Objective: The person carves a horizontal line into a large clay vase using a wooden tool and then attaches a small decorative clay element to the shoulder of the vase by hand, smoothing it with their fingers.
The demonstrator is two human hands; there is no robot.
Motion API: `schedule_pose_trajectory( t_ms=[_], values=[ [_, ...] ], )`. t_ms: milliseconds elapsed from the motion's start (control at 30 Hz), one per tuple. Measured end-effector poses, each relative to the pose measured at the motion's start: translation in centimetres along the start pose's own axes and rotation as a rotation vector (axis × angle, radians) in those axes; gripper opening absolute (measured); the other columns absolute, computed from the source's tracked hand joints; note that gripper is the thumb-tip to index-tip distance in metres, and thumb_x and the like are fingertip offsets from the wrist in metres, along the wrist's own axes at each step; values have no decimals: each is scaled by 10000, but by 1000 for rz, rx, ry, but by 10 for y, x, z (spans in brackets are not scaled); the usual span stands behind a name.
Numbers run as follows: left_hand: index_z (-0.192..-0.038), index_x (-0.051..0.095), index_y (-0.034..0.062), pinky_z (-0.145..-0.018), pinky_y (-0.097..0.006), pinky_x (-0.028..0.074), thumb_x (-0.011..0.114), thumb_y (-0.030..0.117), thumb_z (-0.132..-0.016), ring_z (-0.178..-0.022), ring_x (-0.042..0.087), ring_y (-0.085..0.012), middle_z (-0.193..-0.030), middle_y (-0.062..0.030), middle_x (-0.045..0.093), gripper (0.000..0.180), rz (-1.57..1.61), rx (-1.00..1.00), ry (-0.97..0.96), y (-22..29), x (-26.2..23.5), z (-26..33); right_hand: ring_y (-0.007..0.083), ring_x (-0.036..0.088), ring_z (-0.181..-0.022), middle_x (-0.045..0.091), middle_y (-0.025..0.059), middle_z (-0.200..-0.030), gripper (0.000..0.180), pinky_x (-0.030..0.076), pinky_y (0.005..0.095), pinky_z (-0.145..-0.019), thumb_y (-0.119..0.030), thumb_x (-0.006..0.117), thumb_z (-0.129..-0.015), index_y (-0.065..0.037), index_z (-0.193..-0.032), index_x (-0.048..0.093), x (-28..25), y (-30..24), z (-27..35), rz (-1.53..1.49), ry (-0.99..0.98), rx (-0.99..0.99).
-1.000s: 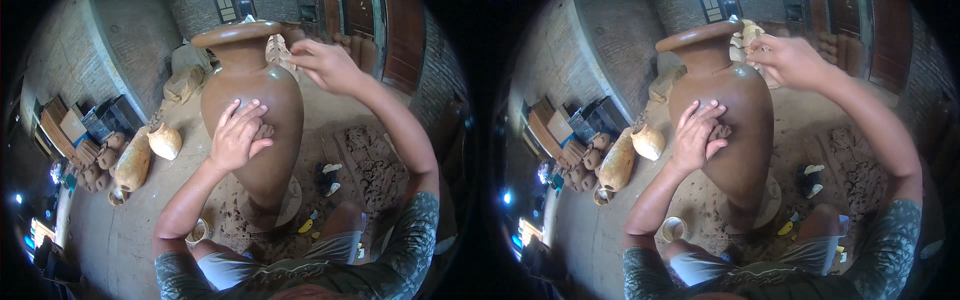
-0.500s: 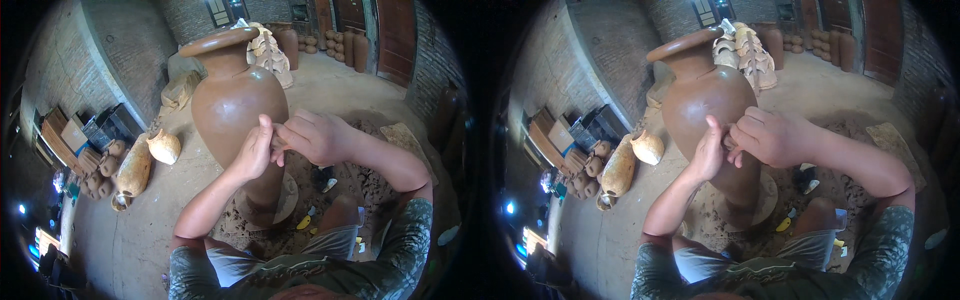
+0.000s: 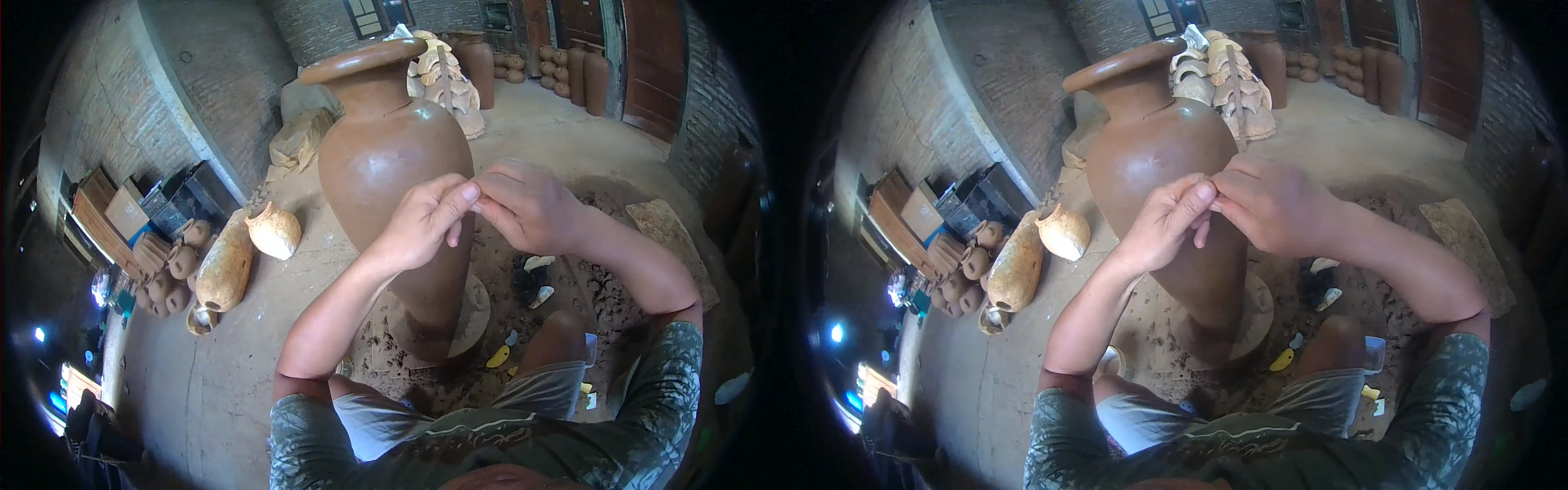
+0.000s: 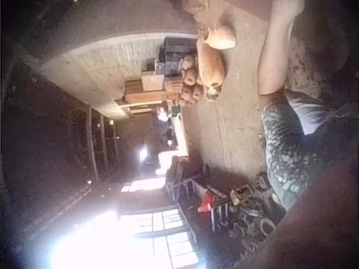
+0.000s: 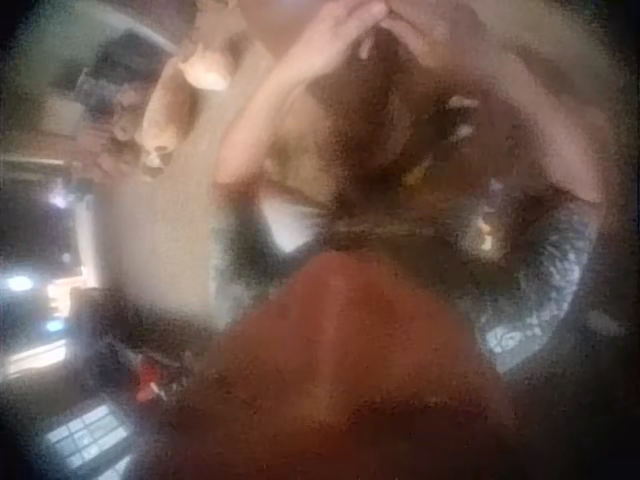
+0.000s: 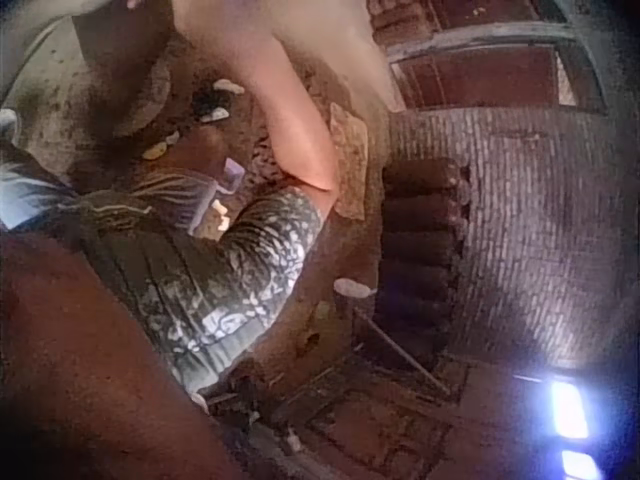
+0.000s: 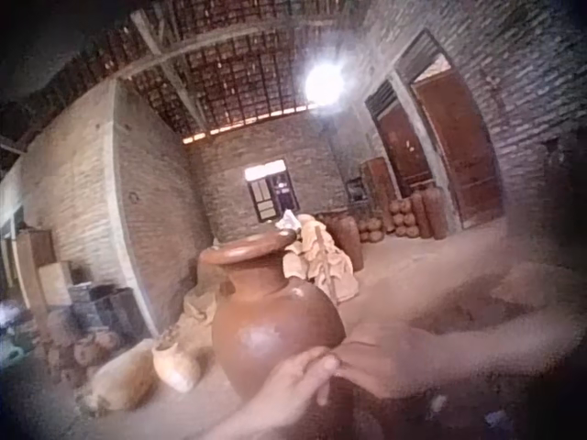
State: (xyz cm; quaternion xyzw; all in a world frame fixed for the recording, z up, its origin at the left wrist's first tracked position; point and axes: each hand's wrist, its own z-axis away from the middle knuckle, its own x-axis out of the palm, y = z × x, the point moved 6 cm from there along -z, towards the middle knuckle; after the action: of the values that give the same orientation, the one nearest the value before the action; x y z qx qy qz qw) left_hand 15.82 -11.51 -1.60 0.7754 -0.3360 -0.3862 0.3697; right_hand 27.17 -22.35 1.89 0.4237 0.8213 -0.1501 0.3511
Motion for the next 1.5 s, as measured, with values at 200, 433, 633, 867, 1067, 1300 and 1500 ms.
schedule_pose_trajectory(
  t_ms=[200, 433, 633, 867, 1067, 1300, 1500],
  values=[
    [-993, 617, 51, -495, -236, 387, 392, 692, -1063, -547, 520, -105, -758, -14, 552, 683, 238, -257, 58, -12, -8, 6, 350, 635, -917, 642, 147, -1021, 288, 535, 421, -790, -120, 703, -938, 30, -1176, 640, -7, -20, -13, 169, -1, -134],
    [-1046, 627, 72, -505, -219, 332, 447, 575, -1104, -612, 573, -86, -800, -18, 614, 537, 286, -90, 19, -2, -1, -6, 356, 634, -900, 637, 142, -968, 278, 527, 424, -776, -95, 702, -928, -24, -1192, 653, -8, -3, -14, 93, 50, -28],
    [-1166, 660, 63, -534, -225, 355, 521, 417, -1116, -661, 592, -78, -842, -20, 661, 383, 155, 38, -21, -6, -10, -13, 368, 658, -887, 658, 158, -971, 241, 546, 435, -765, -41, 694, -924, -51, -1164, 674, -8, 7, -11, 120, 58, 49],
    [-1089, 681, 26, -825, -418, 544, 697, 281, -999, -944, 703, -291, -1005, -125, 718, 270, -758, 403, 393, 24, -23, -25, 311, 712, -864, 711, 179, -1015, 222, 565, 368, -787, -100, 691, -968, 16, -1153, 730, -52, 61, -38, 27, 461, 238],
    [-1339, 654, 67, -1143, -481, 397, 676, 351, -990, -1333, 564, -341, -1365, -162, 644, 450, -1245, 595, 199, -13, 16, -85, 379, 699, -953, 716, 197, -1043, 227, 570, 437, -846, -83, 682, -953, 0, -1157, 737, 5, 53, -109, 190, 184, -86],
    [-1438, 614, 84, -1178, -508, 364, 538, 418, -1064, -1435, 499, -304, -1493, -137, 593, 507, -1727, 178, 91, -63, 11, -132, 337, 679, -1022, 693, 159, -1042, 235, 571, 453, -865, -55, 676, -863, -24, -1084, 751, 57, 73, -159, 478, -64, -238],
    [-1468, 581, 68, -1168, -500, 366, 513, 433, -1073, -1419, 521, -306, -1499, -147, 592, 542, -1746, 73, -47, -61, 9, -119, 278, 629, -1067, 609, 91, -1021, 279, 582, 425, -845, -81, 627, -856, -23, -1099, 752, 78, 66, -175, 572, -303, -254]
  ],
)
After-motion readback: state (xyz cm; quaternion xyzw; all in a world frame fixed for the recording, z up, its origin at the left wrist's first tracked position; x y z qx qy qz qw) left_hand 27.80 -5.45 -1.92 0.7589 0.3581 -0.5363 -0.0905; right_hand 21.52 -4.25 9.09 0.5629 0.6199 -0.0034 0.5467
